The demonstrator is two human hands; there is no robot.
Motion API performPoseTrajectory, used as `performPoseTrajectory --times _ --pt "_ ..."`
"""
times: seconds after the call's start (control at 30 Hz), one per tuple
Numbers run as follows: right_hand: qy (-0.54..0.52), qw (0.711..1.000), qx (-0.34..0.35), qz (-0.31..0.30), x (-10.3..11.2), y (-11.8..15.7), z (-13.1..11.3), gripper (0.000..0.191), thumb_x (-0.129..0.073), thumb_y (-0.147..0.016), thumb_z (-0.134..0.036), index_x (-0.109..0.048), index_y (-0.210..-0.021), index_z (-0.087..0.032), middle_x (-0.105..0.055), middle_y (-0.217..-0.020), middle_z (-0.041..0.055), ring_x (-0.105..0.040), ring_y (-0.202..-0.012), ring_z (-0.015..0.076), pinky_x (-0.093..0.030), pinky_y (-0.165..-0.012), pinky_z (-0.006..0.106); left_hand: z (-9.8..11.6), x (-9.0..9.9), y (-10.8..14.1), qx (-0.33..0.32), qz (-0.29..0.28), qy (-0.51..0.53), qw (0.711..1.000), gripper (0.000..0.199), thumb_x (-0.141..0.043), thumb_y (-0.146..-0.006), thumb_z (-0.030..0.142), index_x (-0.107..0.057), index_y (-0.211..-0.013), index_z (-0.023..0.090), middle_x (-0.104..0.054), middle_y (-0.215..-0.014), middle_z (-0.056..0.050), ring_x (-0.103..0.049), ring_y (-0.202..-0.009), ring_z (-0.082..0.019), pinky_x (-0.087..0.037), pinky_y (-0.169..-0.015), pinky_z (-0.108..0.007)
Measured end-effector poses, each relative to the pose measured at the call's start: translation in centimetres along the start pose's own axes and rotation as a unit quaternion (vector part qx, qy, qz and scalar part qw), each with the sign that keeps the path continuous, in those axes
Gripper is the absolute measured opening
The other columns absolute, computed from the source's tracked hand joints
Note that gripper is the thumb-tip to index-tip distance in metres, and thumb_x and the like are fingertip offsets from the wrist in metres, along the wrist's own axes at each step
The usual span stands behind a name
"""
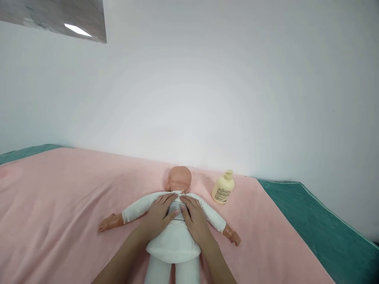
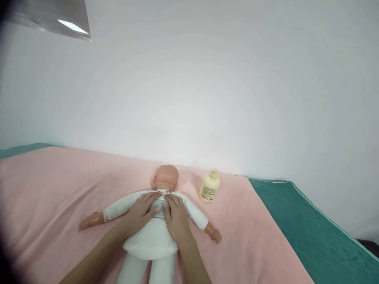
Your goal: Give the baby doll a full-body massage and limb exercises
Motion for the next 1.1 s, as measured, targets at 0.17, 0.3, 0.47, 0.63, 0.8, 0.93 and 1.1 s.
performPoseTrajectory --times 0.17,0.3,0.47,0.63,0.8,0.93,1.1 --pt "0.003 1.000 -0.011 -0.015 -0.1 -0.1 0.2 0.033 -0.041 -0.098 -0.034 -0.059 -0.122 -0.021 -0.058 -0.128 0.0074 -0.048 -0.123 0.0234 -0.038 -0.106 0.044 -0.5 -0.3 -0.5 0.001 -0.003 -0.018 1.000 0.049 -0.041 -0.094 0.049 -0.051 -0.132 0.019 -0.056 -0.132 -0.009 -0.048 -0.123 -0.025 -0.037 -0.105 -0.047" --pt "0.002 1.000 -0.007 -0.009 -0.1 -0.2 0.0 0.033 -0.041 -0.098 -0.034 -0.061 -0.121 -0.021 -0.060 -0.126 0.0072 -0.050 -0.120 0.0236 -0.039 -0.105 0.044 -0.4 -0.4 -0.3 -0.009 0.013 -0.014 1.000 0.047 -0.042 -0.094 0.047 -0.053 -0.131 0.020 -0.058 -0.130 -0.010 -0.048 -0.122 -0.025 -0.037 -0.105 -0.047" --pt "-0.010 1.000 -0.006 0.000 0.3 0.1 -0.3 0.033 -0.042 -0.097 -0.035 -0.061 -0.121 -0.021 -0.060 -0.126 0.0070 -0.050 -0.120 0.0235 -0.039 -0.106 0.044 -0.4 -0.4 0.1 -0.002 0.046 0.032 0.998 0.053 -0.041 -0.094 0.046 -0.043 -0.139 0.018 -0.058 -0.130 -0.012 -0.050 -0.121 -0.026 -0.038 -0.104 -0.048" --pt "-0.028 0.999 -0.024 0.004 0.5 0.6 -0.3 0.036 -0.044 -0.096 -0.038 -0.058 -0.126 -0.023 -0.057 -0.132 0.0066 -0.048 -0.125 0.0240 -0.038 -0.108 0.045 -0.6 -0.3 0.1 0.020 0.081 0.085 0.993 0.051 -0.042 -0.094 0.045 -0.040 -0.138 0.018 -0.056 -0.131 -0.013 -0.050 -0.122 -0.025 -0.038 -0.104 -0.045" --pt "-0.050 0.996 -0.063 0.037 0.8 1.0 -0.2 0.038 -0.043 -0.096 -0.040 -0.054 -0.130 -0.024 -0.053 -0.136 0.0070 -0.046 -0.128 0.0233 -0.036 -0.111 0.044 -0.4 1.4 -0.1 0.083 0.138 0.099 0.982 0.043 -0.039 -0.094 0.044 -0.044 -0.127 0.017 -0.061 -0.115 -0.010 -0.059 -0.096 -0.021 -0.046 -0.088 -0.038" --pt "-0.060 0.991 -0.079 0.095 1.2 1.1 -0.1 0.038 -0.042 -0.096 -0.041 -0.054 -0.127 -0.022 -0.057 -0.130 0.0096 -0.051 -0.122 0.0238 -0.040 -0.106 0.043 -0.3 3.6 0.0 0.159 0.086 0.039 0.983 0.032 -0.031 -0.095 0.039 -0.052 -0.081 0.020 -0.061 -0.072 -0.002 -0.057 -0.067 -0.019 -0.040 -0.063 -0.032" --pt "-0.051 0.969 -0.169 0.174 1.8 0.5 0.1 0.049 -0.040 -0.095 -0.048 -0.046 -0.135 -0.018 -0.052 -0.136 0.0152 -0.051 -0.125 0.0268 -0.046 -0.101 0.044 -1.3 4.3 0.9 0.156 0.012 -0.044 0.987 0.031 -0.044 -0.090 0.030 -0.053 -0.063 0.019 -0.060 -0.064 -0.002 -0.057 -0.062 -0.019 -0.042 -0.061 -0.032"
Point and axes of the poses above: each hand's wrist, its own y-axis away from the middle knuckle, its own x-axis out of the back of the hand, z = x × y, the point moved 3 cm from there along -y, towards the middle knuckle
